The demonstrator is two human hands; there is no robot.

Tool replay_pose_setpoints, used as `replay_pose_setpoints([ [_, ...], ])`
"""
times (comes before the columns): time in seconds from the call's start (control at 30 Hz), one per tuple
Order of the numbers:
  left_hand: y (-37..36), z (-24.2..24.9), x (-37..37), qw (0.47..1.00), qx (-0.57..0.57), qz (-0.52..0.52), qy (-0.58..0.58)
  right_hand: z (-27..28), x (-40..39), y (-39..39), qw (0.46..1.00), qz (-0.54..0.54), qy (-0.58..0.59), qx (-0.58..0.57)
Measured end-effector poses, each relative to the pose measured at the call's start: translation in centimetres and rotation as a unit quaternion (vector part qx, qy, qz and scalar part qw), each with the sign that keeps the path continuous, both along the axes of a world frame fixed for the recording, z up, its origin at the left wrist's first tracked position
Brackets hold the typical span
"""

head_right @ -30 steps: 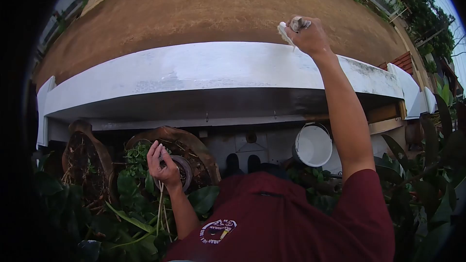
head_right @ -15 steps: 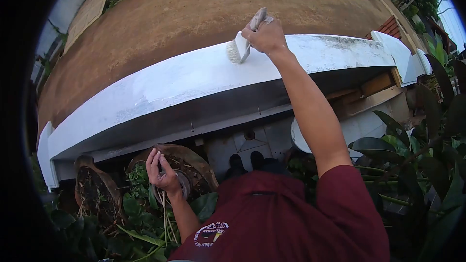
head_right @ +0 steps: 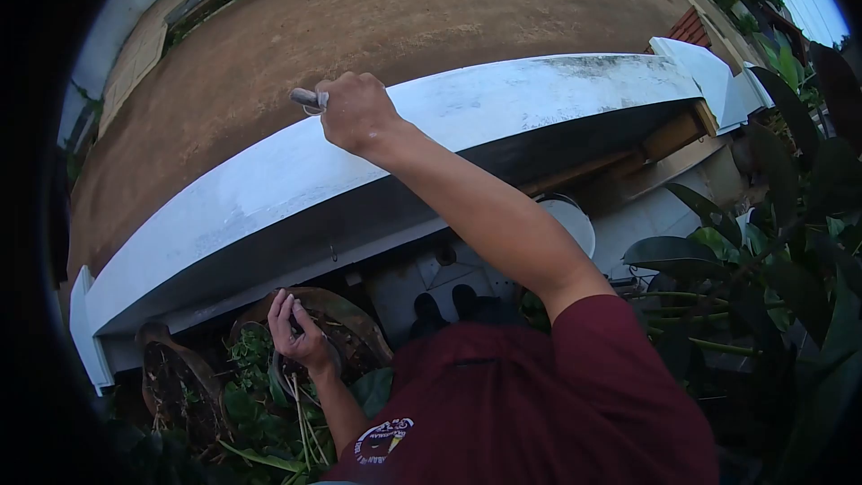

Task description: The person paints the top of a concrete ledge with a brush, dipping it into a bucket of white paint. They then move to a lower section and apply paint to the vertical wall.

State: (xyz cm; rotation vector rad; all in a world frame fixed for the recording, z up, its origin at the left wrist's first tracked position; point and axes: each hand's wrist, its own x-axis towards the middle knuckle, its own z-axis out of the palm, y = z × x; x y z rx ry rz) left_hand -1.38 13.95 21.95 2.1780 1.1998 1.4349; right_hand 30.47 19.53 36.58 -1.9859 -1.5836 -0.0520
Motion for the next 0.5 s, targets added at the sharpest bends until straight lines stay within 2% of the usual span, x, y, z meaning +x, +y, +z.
replay_pose_setpoints([
  [0.03,0.0,0.4,0.8,1.0,-0.002,-0.009,-0.008,0.6,-0.9,0.3,0.997,0.036,0.054,0.044],
  [0.13,0.1,0.9,1.5,1.0,-0.004,-0.02,-0.016,0.8,0.5,0.2,0.972,-0.026,0.224,0.069],
  [0.17,0.1,0.9,1.2,1.0,-0.006,-0.02,-0.015,0.1,3.3,-0.7,0.983,-0.064,0.166,0.051],
  [0.23,0.1,0.5,-0.3,1.0,-0.007,-0.009,0.003,-2.2,10.9,-4.3,0.966,-0.165,0.199,0.024],
  [0.27,0.0,0.1,-1.0,1.0,-0.007,0.002,0.007,-1.1,13.6,-7.3,0.947,-0.19,0.256,0.033],
  [0.33,-0.3,-1.0,-3.1,0.999,-0.031,0.027,0.009,2.9,16.3,-11.7,0.937,-0.313,0.137,-0.064],
  [0.37,-0.4,-1.5,-4.0,0.998,-0.042,0.037,0.007,2.5,19.4,-13.3,0.939,-0.328,-0.048,-0.093],
  [0.4,-0.6,-1.8,-4.6,0.997,-0.058,0.052,0.012,3.6,19.7,-13.9,0.929,-0.346,-0.09,-0.098],
  [0.5,-0.9,-2.7,-5.6,0.995,-0.064,0.074,0.038,3.5,18.0,-12.4,0.929,-0.359,-0.062,-0.065],
])
